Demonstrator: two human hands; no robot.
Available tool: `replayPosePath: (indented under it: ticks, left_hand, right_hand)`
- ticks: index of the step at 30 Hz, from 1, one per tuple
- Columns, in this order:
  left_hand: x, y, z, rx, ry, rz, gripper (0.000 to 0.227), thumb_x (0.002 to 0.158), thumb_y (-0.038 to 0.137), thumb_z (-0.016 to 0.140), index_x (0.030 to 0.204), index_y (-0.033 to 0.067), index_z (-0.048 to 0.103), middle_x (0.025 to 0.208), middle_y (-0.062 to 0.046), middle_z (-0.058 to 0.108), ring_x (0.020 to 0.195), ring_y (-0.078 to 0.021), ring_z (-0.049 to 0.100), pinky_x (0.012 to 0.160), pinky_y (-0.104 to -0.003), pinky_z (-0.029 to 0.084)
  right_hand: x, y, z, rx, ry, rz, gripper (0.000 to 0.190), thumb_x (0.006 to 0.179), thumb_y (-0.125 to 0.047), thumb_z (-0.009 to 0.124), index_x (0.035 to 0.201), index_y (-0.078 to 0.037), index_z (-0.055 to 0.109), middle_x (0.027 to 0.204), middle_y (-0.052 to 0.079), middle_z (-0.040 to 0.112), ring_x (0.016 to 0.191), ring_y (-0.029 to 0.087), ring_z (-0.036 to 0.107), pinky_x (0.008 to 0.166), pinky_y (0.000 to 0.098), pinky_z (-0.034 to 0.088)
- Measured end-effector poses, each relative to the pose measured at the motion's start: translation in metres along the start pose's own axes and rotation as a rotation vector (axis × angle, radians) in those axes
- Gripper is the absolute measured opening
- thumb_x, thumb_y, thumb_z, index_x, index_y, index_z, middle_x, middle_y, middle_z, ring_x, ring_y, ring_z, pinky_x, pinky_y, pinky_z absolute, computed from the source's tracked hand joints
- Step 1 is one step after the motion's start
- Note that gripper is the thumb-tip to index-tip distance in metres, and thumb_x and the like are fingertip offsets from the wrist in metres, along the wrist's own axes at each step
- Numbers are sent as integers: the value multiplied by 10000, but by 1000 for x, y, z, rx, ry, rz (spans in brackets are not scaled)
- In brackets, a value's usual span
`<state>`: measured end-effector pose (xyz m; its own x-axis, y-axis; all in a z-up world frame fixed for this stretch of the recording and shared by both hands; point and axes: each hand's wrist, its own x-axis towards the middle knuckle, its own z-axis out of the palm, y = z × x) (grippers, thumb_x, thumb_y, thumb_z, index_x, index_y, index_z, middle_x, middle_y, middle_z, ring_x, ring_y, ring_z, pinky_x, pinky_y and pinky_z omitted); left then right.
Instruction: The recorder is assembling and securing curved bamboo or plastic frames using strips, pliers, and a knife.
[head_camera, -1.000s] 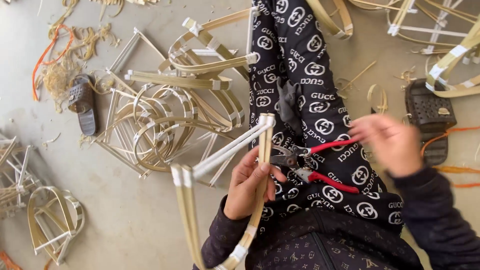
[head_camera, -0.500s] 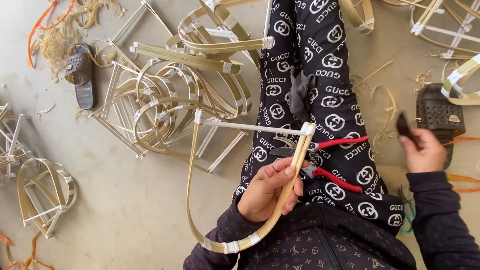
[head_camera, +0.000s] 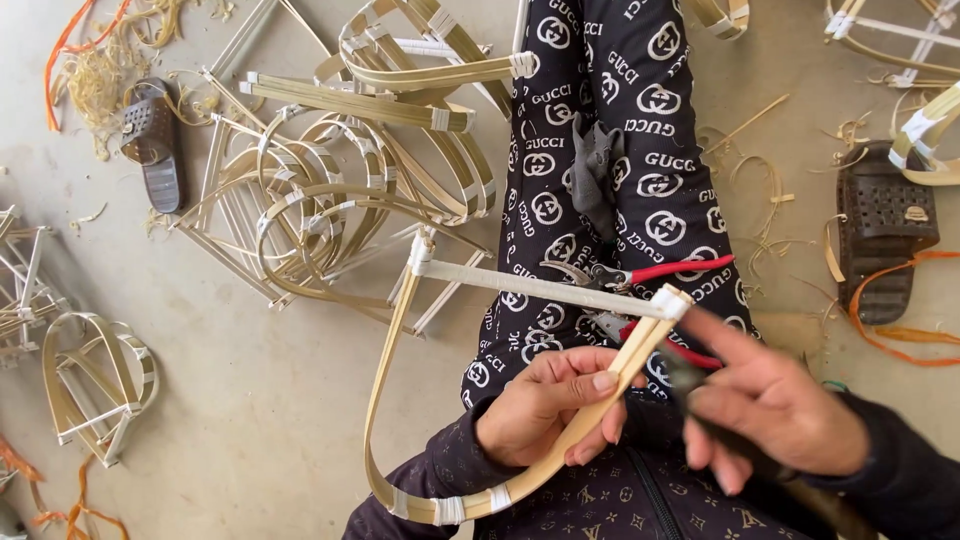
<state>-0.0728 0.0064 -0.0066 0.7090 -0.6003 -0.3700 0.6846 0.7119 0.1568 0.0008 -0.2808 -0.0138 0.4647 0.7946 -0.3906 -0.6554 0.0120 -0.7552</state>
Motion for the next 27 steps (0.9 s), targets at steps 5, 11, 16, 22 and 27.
replayPosePath:
  ticks: [5, 11, 16, 22, 27]
  left_hand:
    - [-7, -3, 5, -100, 19, -103, 231, 1128, 98, 484, 1313, -12, 570, 821, -149, 661, 530, -169, 563, 494, -263, 448]
    - [-20, -6, 5, -126, -107, -163, 186, 1189, 98, 485, 1243, -62, 564, 770, -131, 644, 496, -131, 532, 531, -244, 429]
    - [-25, -2, 10, -55, -24, -152, 202, 1163, 102, 479, 1273, -43, 566, 802, -116, 636, 525, -132, 521, 509, -242, 424]
    - [-26, -4, 6, -8, -14, -92, 212, 1157, 126, 496, 1261, -44, 569, 785, -116, 636, 516, -128, 518, 508, -231, 420]
    - [-30, -6, 0, 59, -29, -90, 210, 1171, 127, 510, 1247, -58, 571, 776, -111, 640, 527, -120, 516, 517, -231, 418]
  right_hand:
    - [15, -6, 26, 149, -156, 270, 752, 1051, -122, 529, 1647, -222, 81, 749, 161, 748, 494, 187, 706, 449, 262, 555]
    - [11, -21, 15, -31, -123, 396, 573, 983, -146, 539, 1533, -130, 378, 665, 108, 710, 418, 131, 622, 419, 255, 527]
    - [7, -1, 4, 33, -136, 341, 617, 1022, -147, 524, 1586, -149, 275, 676, 134, 731, 440, 156, 653, 431, 278, 547]
    - [18, -20, 36, 38, -128, 386, 697, 987, -153, 536, 1612, -229, 235, 713, 107, 707, 444, 141, 622, 436, 265, 521]
    - [7, -4, 15, -40, -67, 364, 631, 977, -149, 523, 1582, -147, 345, 706, 100, 718, 440, 143, 629, 435, 267, 530]
